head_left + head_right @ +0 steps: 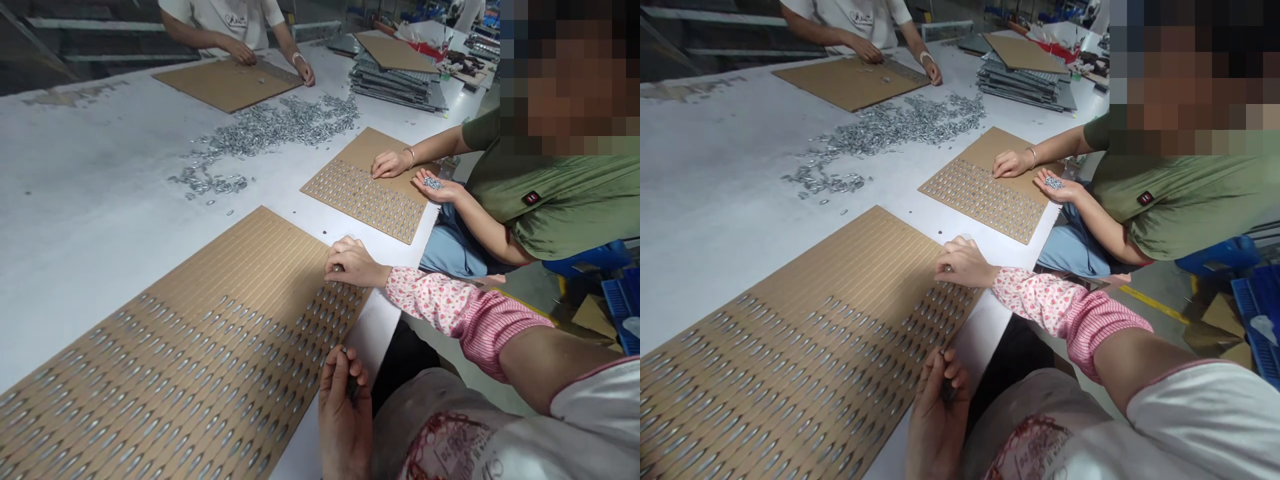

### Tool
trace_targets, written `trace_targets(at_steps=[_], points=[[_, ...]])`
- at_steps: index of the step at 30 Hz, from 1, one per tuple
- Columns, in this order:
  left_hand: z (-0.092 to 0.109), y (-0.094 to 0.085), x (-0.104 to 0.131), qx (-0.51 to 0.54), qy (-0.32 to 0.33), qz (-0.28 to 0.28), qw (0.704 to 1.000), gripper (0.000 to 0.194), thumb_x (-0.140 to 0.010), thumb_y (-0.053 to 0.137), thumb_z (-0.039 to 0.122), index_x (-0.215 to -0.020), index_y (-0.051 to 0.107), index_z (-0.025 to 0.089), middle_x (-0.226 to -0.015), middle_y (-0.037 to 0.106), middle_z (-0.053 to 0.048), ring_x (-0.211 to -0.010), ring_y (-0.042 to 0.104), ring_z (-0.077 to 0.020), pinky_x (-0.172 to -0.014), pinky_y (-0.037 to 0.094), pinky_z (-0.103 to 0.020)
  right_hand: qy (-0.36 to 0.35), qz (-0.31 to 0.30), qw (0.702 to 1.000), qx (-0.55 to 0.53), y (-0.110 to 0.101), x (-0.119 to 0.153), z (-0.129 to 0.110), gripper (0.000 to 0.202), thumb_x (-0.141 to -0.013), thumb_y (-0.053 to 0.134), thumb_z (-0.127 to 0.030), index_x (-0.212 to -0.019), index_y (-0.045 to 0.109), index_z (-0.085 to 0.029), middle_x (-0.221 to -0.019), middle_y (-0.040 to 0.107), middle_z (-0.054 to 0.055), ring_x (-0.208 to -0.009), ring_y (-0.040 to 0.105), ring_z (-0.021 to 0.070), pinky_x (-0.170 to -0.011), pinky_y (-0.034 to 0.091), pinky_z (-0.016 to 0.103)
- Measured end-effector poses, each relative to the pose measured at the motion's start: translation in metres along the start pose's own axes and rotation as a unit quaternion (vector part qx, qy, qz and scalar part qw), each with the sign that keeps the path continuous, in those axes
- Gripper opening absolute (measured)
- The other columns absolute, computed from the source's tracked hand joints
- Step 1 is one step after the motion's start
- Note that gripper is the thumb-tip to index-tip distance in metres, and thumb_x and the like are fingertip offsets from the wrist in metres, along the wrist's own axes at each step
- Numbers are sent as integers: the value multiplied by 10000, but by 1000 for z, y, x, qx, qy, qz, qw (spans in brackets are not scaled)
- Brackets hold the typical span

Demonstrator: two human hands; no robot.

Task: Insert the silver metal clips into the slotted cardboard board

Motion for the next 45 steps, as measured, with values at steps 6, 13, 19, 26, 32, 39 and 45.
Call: trace_targets(at_steps=[6, 13, 19, 26, 32, 39, 45], points=[[0, -3, -2, 14, 1, -18, 1000, 160, -689, 760, 147, -821, 670, 148, -791, 585, -16, -586, 492, -54, -503, 442, -137, -2, -24, 1000, -6, 6, -5, 9, 263, -801, 643, -469, -816, 689, -210, -947, 612, 35, -974, 444, 201, -835, 256, 335], [9, 1, -9, 55, 30, -12, 998, 159, -690, 767, 171, -813, 673, 133, -763, 583, -5, -557, 482, -38, -476, 413, -121, -57, -53, 985, -156, -3, 12, -27, 243, -814, 639, -416, -873, 666, -182, -900, 636, 37, -923, 520, 170, -881, 349, 327], [18, 4, -11, 61, 43, -10, 997, 205, -668, 794, 223, -801, 665, 135, -685, 545, 25, -524, 458, -30, -458, 385, -109, -146, -218, 912, -315, -3, 34, -75, 191, -836, 620, -340, -858, 655, -154, -819, 657, 27, -815, 595, 117, -803, 451, 245], [32, 6, -15, 81, 69, -65, 992, 160, -721, 761, 238, -793, 667, 130, -655, 541, 32, -501, 454, -29, -444, 390, -117, -72, -275, 880, -380, 0, 23, -81, 191, -846, 597, -296, -910, 627, -118, -800, 668, 24, -734, 618, 94, -697, 472, 213], [48, 10, -12, 106, 53, -26, 993, 203, -874, 496, 69, -970, 670, 110, -1016, 674, -109, -947, 639, -155, -767, 542, -216, -53, -133, 956, -256, 4, -4, -67, 137, -872, 531, -240, -891, 600, -124, -818, 648, 30, -728, 581, 103, -700, 452, 230], [54, 4, -16, 124, -2, -92, 988, 228, -918, 438, 97, -896, 665, 94, -662, 553, -3, -445, 446, -24, -419, 417, -109, -256, -165, 945, 120, 20, -26, -68, 202, -939, 387, -190, -892, 581, -156, -891, 595, 78, -852, 485, 165, -797, 387, 297], [48, -1, -22, 125, 4, -89, 988, 165, -835, 534, 48, -924, 667, 89, -739, 580, -34, -529, 489, -45, -479, 439, -130, -272, -188, 942, 49, 28, -31, -68, 147, -929, 425, -189, -965, 563, -153, -895, 588, 58, -849, 482, 144, -817, 387, 264]])
Point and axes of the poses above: each hand's wrist, its own x-axis away from the middle knuckle, its own y-axis out of the palm, z = x × y, the point moved 2 cm from there along -x, towards the middle knuckle
